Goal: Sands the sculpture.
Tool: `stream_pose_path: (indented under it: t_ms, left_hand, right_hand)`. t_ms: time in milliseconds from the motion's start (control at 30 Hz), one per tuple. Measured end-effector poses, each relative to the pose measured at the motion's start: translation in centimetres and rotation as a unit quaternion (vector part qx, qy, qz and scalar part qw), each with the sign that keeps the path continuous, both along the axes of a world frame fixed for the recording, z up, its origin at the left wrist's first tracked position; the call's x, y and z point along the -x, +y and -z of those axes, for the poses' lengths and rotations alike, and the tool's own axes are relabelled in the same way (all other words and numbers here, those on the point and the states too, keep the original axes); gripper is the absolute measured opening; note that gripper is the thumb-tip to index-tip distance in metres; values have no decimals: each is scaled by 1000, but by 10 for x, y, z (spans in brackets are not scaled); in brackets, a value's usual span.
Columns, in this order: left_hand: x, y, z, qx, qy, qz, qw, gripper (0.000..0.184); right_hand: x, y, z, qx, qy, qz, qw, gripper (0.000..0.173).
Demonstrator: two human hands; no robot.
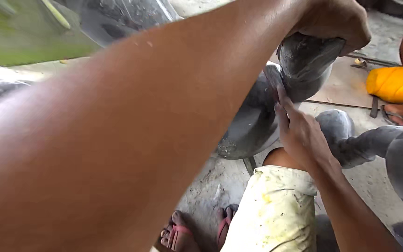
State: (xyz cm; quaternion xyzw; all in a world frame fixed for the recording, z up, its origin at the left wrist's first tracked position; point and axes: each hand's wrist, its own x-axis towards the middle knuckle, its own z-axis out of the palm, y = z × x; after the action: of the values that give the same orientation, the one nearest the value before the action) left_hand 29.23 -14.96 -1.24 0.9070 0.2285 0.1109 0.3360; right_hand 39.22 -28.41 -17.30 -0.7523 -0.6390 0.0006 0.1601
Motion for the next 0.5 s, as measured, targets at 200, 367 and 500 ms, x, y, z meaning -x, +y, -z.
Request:
stream_pose_path:
  t_ms: [200, 367, 500]
  left_hand:
    - [-19, 94, 24, 118, -48, 253, 959, 19]
    - [-9, 25, -4, 35, 31, -24, 999, 19]
    - [-8, 28, -4, -28, 57, -50, 997, 25]
  right_hand:
    - [-16, 27, 9, 12, 13, 18, 1000, 53]
    - [-19, 26, -7, 37, 7, 0, 999, 53]
    - [-6, 24, -8, 24, 14, 0, 1000, 54]
